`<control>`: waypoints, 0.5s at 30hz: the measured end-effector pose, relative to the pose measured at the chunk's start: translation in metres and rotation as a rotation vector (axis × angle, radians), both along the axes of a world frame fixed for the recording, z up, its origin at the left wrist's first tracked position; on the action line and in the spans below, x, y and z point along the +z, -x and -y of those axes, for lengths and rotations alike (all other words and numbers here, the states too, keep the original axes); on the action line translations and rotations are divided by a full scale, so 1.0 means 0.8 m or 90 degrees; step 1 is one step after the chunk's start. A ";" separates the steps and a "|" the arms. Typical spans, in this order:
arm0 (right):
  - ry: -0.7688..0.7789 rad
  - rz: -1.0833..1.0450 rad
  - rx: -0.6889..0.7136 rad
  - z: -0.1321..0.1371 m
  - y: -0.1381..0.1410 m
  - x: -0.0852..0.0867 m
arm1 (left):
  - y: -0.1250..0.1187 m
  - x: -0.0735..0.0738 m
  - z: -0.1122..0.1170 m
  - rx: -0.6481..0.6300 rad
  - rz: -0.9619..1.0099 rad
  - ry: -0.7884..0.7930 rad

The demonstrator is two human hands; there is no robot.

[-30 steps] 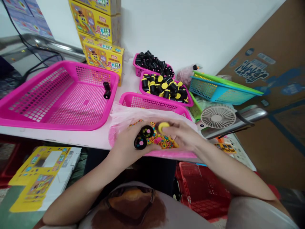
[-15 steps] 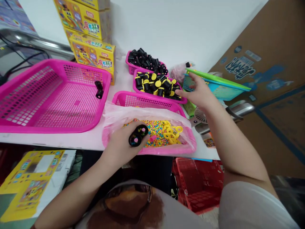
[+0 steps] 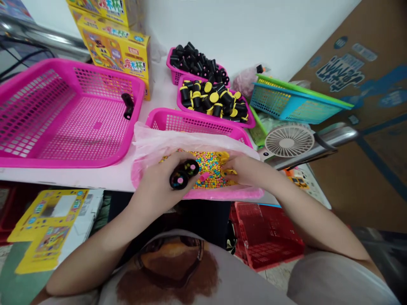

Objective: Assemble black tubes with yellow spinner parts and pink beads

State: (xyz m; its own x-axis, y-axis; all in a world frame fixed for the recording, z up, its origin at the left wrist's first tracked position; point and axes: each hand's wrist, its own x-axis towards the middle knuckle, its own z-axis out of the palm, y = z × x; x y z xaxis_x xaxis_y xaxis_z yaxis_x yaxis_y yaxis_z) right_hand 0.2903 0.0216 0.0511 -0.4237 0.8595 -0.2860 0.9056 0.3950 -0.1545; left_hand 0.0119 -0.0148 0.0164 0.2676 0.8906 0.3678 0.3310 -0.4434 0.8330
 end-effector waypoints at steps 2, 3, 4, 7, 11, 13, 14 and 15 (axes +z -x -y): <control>0.017 0.024 0.007 0.003 -0.005 0.004 | 0.000 0.000 0.000 -0.006 0.016 0.018; 0.023 0.037 0.004 0.005 -0.007 0.005 | 0.000 0.000 0.001 -0.008 0.026 0.034; 0.027 0.047 0.002 0.008 -0.008 0.006 | 0.000 0.000 0.001 -0.008 0.035 0.050; 0.035 0.066 0.012 0.013 -0.008 0.002 | -0.001 0.000 0.001 -0.010 0.047 0.077; 0.040 0.092 -0.003 0.014 -0.006 -0.008 | -0.001 -0.001 0.000 -0.029 0.058 0.071; 0.031 0.083 -0.015 0.013 -0.008 -0.007 | -0.001 -0.001 0.000 -0.030 0.055 0.060; 0.021 0.072 -0.019 0.013 -0.010 -0.005 | 0.000 -0.001 0.000 -0.028 0.050 0.052; 0.005 0.055 -0.028 0.014 -0.011 -0.001 | 0.000 -0.001 0.000 -0.029 0.044 0.044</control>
State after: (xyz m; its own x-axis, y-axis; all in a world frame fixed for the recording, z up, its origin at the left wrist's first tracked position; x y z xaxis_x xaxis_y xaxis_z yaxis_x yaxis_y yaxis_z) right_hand 0.2988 0.0107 0.0506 -0.3594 0.8742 -0.3265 0.9320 0.3538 -0.0786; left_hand 0.0118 -0.0151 0.0157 0.2842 0.9019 0.3254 0.2527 -0.3978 0.8820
